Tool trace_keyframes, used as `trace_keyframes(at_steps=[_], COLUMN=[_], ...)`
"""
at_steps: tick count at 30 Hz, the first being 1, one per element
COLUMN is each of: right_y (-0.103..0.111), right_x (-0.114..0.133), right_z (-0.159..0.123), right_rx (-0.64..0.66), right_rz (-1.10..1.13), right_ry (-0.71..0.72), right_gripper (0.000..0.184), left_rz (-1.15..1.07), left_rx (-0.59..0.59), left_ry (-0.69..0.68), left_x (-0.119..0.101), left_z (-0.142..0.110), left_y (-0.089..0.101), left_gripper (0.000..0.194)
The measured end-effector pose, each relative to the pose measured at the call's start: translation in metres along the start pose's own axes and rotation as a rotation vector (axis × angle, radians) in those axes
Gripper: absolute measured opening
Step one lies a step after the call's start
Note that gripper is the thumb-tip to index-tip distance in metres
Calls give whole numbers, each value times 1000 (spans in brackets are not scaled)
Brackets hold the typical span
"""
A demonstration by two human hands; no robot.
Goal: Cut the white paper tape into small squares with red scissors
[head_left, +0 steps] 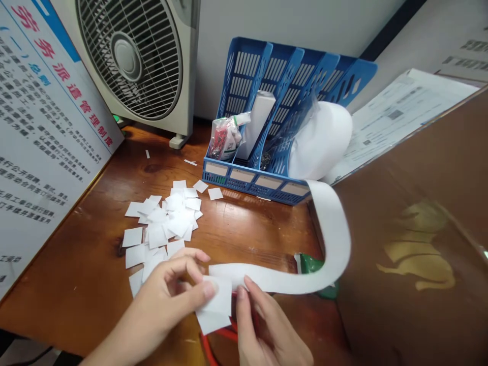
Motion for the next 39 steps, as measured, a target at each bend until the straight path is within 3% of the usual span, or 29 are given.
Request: trace_keyframes(at_steps=[2, 5, 12, 15, 18, 20, 24, 25, 28, 31, 39], right_y=[1, 1, -6, -5, -1, 4, 8, 8, 10, 8, 1], right_x=[-11, -20, -36, -37, -34, -34, -36, -37, -46, -46, -45], right_z=[-3, -4, -5, -6, -6, -8, -13, -14, -20, -17, -12], right_rx=[-37, -59, -33, -48, -81, -116, -151, -160, -210, -237, -235], right_rz=[44, 39, 87, 74, 36, 40, 160, 203, 303, 406, 533], right_ry=[-101, -167, -270, -282, -260, -265, -281, -302, -426, -462, -436], right_gripper=[8, 5, 12, 13, 9, 6, 8, 11, 15, 14, 17], left_rz=[-56, -20, 507, 695, 807, 718, 265, 159, -67, -231, -325], left_rx=[-47, -153, -520, -582, -640, -591, -122, -54, -4, 20, -31], left_ry=[17, -13, -257, -293, -382, -400, -102, -42, 45, 86, 92], left_x=[7, 2, -51, -64, -77, -77, -28, -17, 6, 21, 19], left_z=[0, 4, 5, 7, 2, -1, 10, 10, 9, 12, 14], left_y=[-4, 9, 72, 81, 78, 69, 16, 2, -23, -36, -34], left_gripper=[29, 29, 18, 13, 11, 13, 23, 24, 26, 34, 41])
Point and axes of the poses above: each hand's wrist, its own z-axis towards the middle knuckle, its own y-axis out of the back of the hand, x = y × z, the point moved 10 cm from there along z, towards the middle knuckle, and after that the axes turned 4 degrees about x, right-handed, at the moved point
